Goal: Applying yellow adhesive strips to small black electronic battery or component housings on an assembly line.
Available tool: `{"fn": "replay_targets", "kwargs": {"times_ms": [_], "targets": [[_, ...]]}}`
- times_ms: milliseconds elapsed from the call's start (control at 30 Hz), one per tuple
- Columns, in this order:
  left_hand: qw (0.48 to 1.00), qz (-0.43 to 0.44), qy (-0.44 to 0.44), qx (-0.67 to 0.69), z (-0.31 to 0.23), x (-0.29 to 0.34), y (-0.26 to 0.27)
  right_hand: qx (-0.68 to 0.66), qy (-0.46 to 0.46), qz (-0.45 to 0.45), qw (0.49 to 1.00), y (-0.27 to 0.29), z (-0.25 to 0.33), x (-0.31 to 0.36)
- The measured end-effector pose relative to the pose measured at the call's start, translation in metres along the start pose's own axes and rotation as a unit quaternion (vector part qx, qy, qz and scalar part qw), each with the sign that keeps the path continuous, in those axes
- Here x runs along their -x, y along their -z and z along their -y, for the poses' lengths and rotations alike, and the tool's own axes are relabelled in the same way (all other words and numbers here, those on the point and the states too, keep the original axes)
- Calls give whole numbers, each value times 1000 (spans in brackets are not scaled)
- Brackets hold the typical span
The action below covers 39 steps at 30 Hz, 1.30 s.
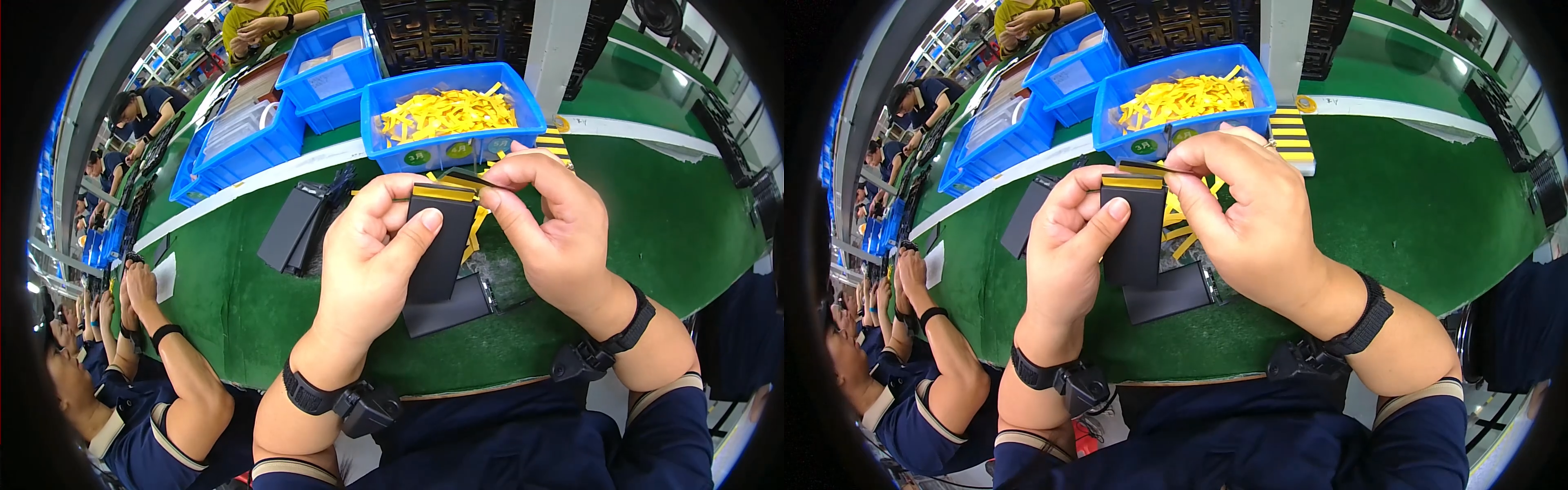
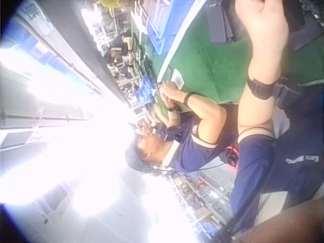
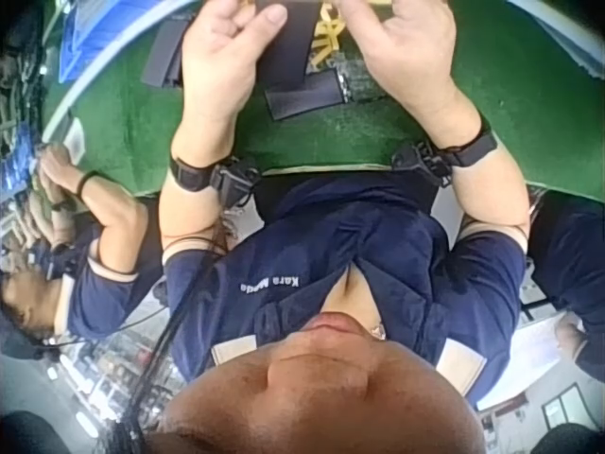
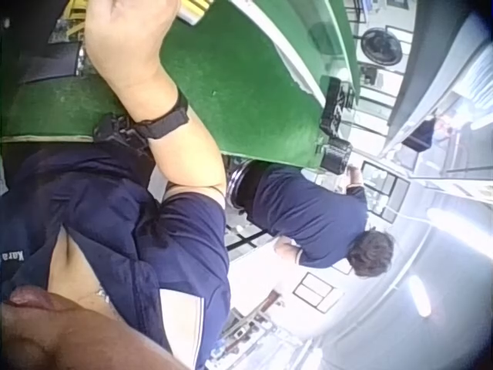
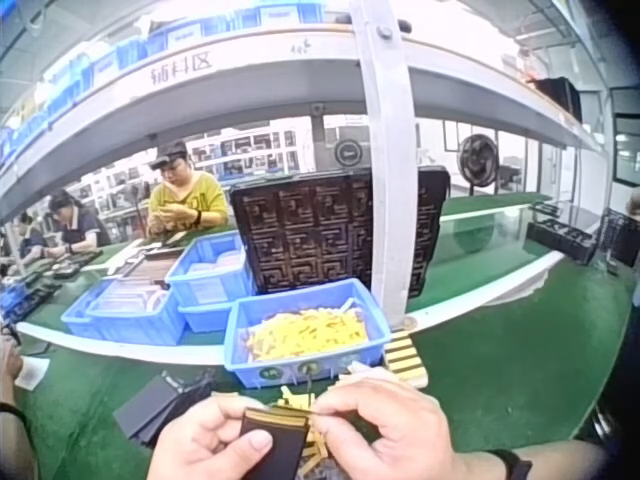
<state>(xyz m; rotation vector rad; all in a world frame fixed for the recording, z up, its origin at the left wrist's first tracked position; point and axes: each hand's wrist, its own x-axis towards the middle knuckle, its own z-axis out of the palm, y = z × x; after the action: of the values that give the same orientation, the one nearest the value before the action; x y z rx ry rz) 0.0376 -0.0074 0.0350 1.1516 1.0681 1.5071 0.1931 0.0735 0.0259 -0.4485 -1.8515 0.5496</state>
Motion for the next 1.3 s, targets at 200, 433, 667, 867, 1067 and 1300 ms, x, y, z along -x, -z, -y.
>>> {"fn": "replay_targets", "kwargs": {"times_ms": [200, 433, 667, 867, 1067, 1300], "targets": [[999, -33, -8, -15, 2, 1, -5, -14, -31, 3, 999, -1, 2, 2], [963, -72, -84, -245, 7, 5, -12, 152, 57, 42, 986, 0, 3, 0], [906, -149, -139, -370, -2, -7, 13, 74, 72, 64, 993, -3, 9, 1], [703, -201, -88, -677, -25, -19, 100, 65, -92, 126, 986, 1, -5, 0], [901, -46, -166, -399, -12, -11, 27, -70, -162, 123, 976, -5, -1, 5], [993, -4, 38, -107, -1, -8, 7, -13, -74, 132, 988, -1, -4, 3]]}}
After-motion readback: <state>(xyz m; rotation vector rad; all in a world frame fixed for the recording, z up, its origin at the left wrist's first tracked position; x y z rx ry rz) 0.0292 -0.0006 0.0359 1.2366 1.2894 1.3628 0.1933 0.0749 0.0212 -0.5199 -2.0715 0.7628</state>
